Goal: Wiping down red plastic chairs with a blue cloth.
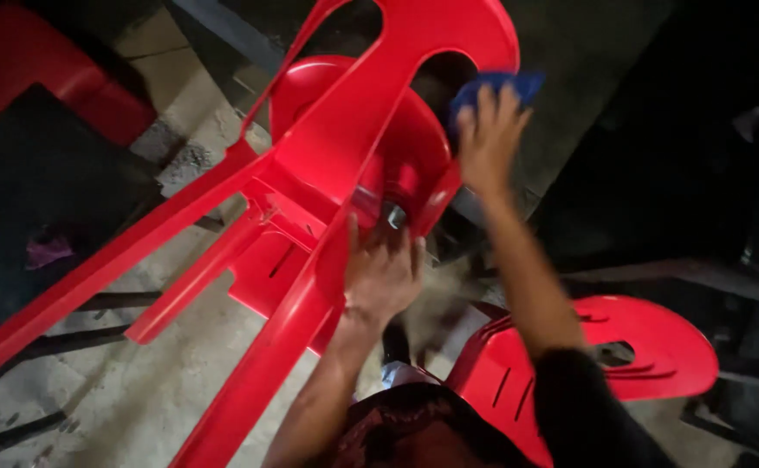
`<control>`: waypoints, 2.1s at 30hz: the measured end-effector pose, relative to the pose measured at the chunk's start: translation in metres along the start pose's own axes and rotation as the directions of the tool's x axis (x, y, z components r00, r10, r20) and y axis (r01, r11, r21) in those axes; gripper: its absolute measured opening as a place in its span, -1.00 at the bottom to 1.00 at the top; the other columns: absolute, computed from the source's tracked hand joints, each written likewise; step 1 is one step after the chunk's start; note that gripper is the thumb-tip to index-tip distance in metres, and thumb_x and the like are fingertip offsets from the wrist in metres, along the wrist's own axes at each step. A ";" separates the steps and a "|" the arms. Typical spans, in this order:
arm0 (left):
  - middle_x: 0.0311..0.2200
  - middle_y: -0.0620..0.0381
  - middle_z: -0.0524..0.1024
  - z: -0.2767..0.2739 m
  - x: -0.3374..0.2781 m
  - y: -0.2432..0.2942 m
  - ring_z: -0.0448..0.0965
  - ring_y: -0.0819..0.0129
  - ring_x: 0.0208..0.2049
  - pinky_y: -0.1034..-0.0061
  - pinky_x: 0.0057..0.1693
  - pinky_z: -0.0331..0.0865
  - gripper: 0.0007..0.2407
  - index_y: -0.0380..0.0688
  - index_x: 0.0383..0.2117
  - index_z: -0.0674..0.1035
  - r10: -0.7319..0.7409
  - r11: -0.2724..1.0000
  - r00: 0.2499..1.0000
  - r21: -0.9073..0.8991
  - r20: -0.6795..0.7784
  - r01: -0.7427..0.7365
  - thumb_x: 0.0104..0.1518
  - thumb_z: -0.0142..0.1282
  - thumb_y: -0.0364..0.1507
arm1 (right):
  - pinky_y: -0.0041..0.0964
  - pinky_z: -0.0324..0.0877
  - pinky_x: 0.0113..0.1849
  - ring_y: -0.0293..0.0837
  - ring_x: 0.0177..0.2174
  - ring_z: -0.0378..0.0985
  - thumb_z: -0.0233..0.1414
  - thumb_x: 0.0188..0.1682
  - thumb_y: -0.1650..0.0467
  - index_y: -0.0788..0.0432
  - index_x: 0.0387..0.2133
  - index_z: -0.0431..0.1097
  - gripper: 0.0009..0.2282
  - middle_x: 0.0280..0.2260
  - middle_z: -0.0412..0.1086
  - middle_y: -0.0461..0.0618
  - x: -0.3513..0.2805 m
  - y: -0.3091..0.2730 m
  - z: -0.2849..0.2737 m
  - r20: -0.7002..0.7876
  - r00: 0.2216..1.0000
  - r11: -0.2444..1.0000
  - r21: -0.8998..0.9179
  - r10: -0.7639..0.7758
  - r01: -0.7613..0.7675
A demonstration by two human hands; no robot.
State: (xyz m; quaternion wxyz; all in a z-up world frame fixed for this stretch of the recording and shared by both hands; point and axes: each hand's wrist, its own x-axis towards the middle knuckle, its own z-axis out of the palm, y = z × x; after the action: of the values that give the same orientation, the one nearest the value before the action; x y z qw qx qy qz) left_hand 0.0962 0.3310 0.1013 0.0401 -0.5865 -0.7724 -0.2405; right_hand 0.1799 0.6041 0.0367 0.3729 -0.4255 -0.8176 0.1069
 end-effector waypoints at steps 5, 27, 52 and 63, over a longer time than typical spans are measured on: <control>-0.11 -0.25 0.58 -0.011 0.007 -0.002 0.54 -0.07 -0.02 -0.21 0.39 -0.12 -0.61 -0.35 -0.03 0.56 -0.019 0.999 0.989 -0.030 0.148 0.024 0.22 -0.06 -0.23 | 0.56 -0.42 0.15 0.23 0.22 0.21 -0.11 0.28 0.13 0.16 0.19 0.39 -0.59 0.23 0.25 0.26 0.117 -0.013 -0.013 0.037 0.926 0.885 -0.281 -0.375 0.370; -0.17 -0.12 0.59 -0.006 0.007 0.003 0.55 0.04 0.01 -0.21 0.46 -0.21 -0.65 -0.16 -0.02 0.53 -0.028 0.999 0.939 -0.028 0.343 0.040 0.03 0.12 -0.39 | 0.12 0.03 0.35 0.25 0.40 0.04 -0.24 0.33 0.27 0.28 0.33 0.16 -0.59 0.41 0.00 0.31 -0.082 -0.004 -0.001 -0.141 0.987 0.929 0.369 0.079 -0.021; -0.08 -0.24 0.57 0.100 -0.439 -0.209 0.53 -0.03 -0.01 0.25 0.11 0.37 -0.60 -0.34 0.02 0.57 -0.462 0.662 0.748 -0.376 0.477 0.649 0.30 -0.01 -0.20 | 0.23 0.23 0.04 0.56 0.10 0.22 0.12 -0.03 0.31 0.19 0.00 0.39 -0.66 0.14 0.20 0.43 -0.400 -0.172 0.075 0.271 0.951 0.980 -0.088 -0.148 0.177; -0.09 0.07 0.53 0.158 -0.575 -0.200 0.48 0.34 -0.05 0.43 0.08 0.35 -0.65 -0.33 0.12 0.52 -0.312 0.213 0.885 -0.883 0.345 0.419 0.39 -0.05 -0.29 | -0.02 0.44 -0.20 0.05 -0.29 0.53 -0.02 0.06 0.47 0.14 -0.37 0.35 -0.96 -0.38 0.43 0.09 -0.580 -0.191 0.020 0.400 0.874 0.901 0.424 -0.277 0.091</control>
State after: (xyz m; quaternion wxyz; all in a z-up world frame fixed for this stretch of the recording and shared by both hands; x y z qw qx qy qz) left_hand 0.1231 -0.1519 -0.3010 -0.4020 -0.3089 -0.6002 -0.6186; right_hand 0.2567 0.0395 -0.1840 0.2590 -0.2240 -0.8806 0.3275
